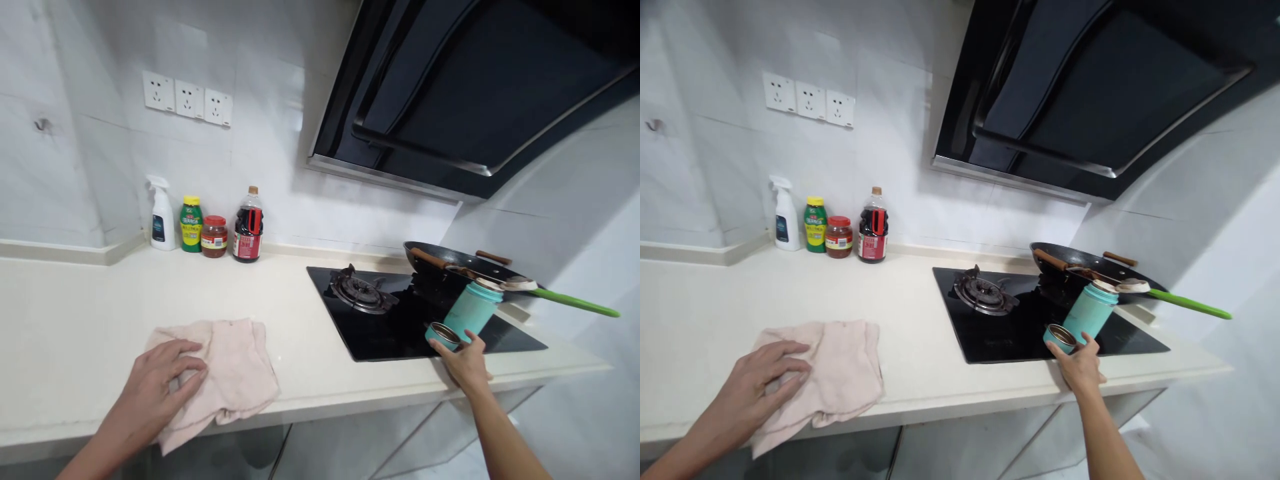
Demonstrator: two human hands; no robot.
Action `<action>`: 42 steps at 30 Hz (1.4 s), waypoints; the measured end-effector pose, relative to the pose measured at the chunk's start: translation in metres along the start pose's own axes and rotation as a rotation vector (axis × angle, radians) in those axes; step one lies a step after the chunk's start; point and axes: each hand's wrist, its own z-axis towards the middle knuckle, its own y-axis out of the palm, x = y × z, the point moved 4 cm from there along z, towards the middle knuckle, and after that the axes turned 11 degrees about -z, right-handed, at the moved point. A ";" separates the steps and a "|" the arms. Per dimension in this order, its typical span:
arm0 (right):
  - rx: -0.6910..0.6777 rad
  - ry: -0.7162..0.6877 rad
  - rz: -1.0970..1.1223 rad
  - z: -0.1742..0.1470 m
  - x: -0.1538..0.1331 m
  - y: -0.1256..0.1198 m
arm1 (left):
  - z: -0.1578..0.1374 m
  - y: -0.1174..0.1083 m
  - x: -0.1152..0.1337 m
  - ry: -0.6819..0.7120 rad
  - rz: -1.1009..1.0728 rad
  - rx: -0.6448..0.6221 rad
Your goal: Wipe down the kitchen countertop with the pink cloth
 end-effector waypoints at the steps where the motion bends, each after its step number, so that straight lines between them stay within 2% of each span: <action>1: 0.003 0.009 -0.017 -0.002 -0.002 0.000 | 0.000 -0.001 0.002 -0.011 -0.001 -0.009; 4: 0.008 0.031 -0.033 -0.010 -0.006 -0.005 | -0.001 -0.002 0.008 -0.039 -0.013 -0.035; 8: 0.129 0.017 -0.008 -0.031 -0.018 -0.023 | -0.002 -0.003 0.009 -0.084 0.010 0.018; 10: 0.174 -0.120 -0.010 -0.055 -0.043 -0.029 | -0.002 -0.002 0.010 -0.108 0.049 0.018; 12: 0.134 -0.382 0.047 -0.096 -0.088 -0.027 | 0.001 0.002 0.015 -0.106 0.079 -0.035; 14: 0.002 -0.657 0.189 -0.152 -0.144 -0.017 | 0.006 0.007 0.026 -0.098 0.080 -0.109; 15: -0.100 -0.737 0.250 -0.183 -0.173 -0.010 | 0.009 0.011 0.033 -0.104 0.072 -0.149; 17: -0.341 -0.855 0.365 -0.246 -0.227 0.007 | 0.015 0.022 0.049 -0.135 0.040 -0.230; 19: -0.596 -0.939 0.422 -0.302 -0.269 0.023 | 0.021 0.037 0.066 -0.153 -0.020 -0.302; 21: -0.780 -1.056 0.360 -0.345 -0.294 0.034 | 0.024 0.050 0.080 -0.137 -0.088 -0.349; 23: -0.822 -1.145 0.260 -0.367 -0.300 0.039 | 0.024 0.056 0.085 -0.105 -0.141 -0.373; 25: -0.790 -1.176 0.173 -0.369 -0.291 0.041 | 0.018 0.051 0.080 -0.058 -0.194 -0.385; 28: -0.720 -1.143 0.061 -0.347 -0.258 0.040 | 0.000 0.024 0.050 0.011 -0.234 -0.351; 30: -0.673 -1.062 0.005 -0.319 -0.226 0.039 | -0.014 -0.004 0.015 -0.002 -0.152 -0.279; 33: -0.648 -0.895 -0.043 -0.269 -0.178 0.040 | -0.033 -0.050 -0.048 -0.099 0.059 -0.144; 35: -0.701 -0.820 -0.092 -0.247 -0.159 0.045 | -0.042 -0.079 -0.088 -0.159 0.169 -0.056; 38: -0.780 -0.797 -0.245 -0.247 -0.165 0.058 | -0.054 -0.110 -0.130 -0.207 0.274 0.064; 42: -0.699 -0.851 -0.451 -0.275 -0.218 0.085 | -0.066 -0.119 -0.152 -0.309 0.301 0.090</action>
